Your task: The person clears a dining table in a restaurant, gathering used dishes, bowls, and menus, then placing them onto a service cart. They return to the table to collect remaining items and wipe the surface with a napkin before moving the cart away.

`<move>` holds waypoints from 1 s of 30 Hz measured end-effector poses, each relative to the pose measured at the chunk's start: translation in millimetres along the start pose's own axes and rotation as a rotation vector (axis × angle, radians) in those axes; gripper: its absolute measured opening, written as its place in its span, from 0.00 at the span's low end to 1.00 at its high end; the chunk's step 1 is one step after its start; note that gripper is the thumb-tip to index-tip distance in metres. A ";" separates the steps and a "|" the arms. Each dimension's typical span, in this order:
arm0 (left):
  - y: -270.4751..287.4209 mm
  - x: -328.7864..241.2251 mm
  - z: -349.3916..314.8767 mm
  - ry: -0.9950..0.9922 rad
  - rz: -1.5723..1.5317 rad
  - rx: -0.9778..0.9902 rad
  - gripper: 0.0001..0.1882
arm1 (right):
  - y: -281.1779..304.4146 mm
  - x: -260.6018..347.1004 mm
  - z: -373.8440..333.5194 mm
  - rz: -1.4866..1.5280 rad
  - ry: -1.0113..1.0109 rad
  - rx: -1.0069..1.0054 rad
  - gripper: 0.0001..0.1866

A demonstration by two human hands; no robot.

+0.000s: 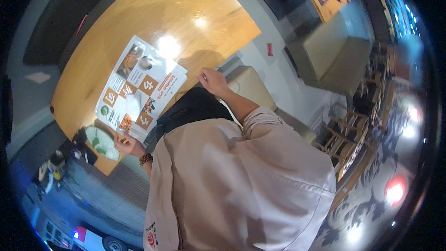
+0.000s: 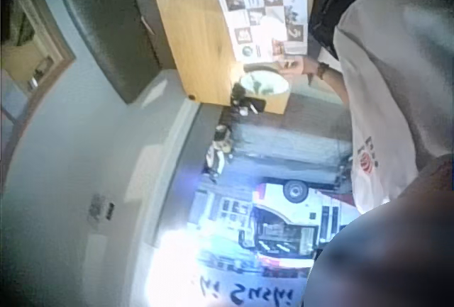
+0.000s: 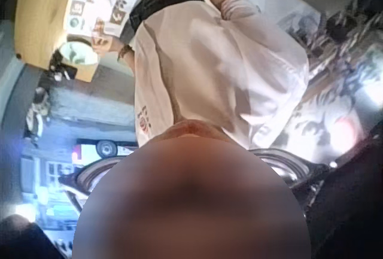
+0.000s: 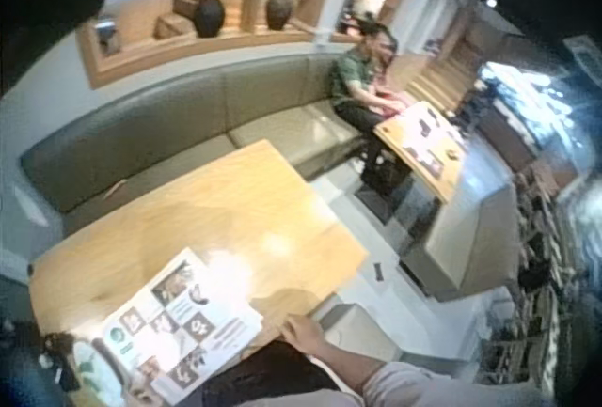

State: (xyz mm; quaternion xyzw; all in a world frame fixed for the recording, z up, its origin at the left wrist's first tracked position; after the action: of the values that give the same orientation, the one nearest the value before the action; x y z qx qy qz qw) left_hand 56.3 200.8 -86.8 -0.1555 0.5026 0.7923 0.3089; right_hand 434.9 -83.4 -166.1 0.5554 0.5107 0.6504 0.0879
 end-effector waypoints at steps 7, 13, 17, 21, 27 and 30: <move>-156.9 44.0 60.6 0.621 -0.498 0.474 0.16 | -11.9 -219.3 -166.7 -0.088 -0.889 0.121 0.19; -173.3 -151.6 142.5 0.492 -0.687 0.505 0.16 | -27.8 -245.9 -225.7 0.099 -0.928 0.082 0.24; -218.2 -240.5 92.2 0.376 -0.754 0.750 0.12 | -33.4 -289.8 -205.3 0.142 -0.995 0.044 0.22; -254.6 -304.6 -31.9 0.065 -0.478 1.071 0.15 | -21.1 -353.1 -147.9 -0.007 -0.826 0.156 0.12; -190.7 -414.6 -185.9 0.357 -0.350 2.037 0.20 | 90.5 -396.7 13.3 0.037 -0.803 0.266 0.23; -178.7 -440.4 -143.0 0.475 -0.457 1.959 0.21 | 129.4 -398.7 46.8 0.376 -0.928 0.103 0.29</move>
State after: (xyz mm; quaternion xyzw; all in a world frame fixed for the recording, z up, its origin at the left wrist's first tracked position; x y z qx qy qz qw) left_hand 497.6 -19.2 -30.5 -0.0800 0.9339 -0.0929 0.3360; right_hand 678.0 -388.6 -326.3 0.8721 0.3402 0.3135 0.1593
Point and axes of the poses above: each hand's wrist, its own z-axis towards the middle knuckle, its own y-axis out of the back of the hand, x = y × z, the point moved 9 cm from there along z, towards the middle knuckle, and after that the axes turned 7 degrees about -x, right-handed, at the moved point
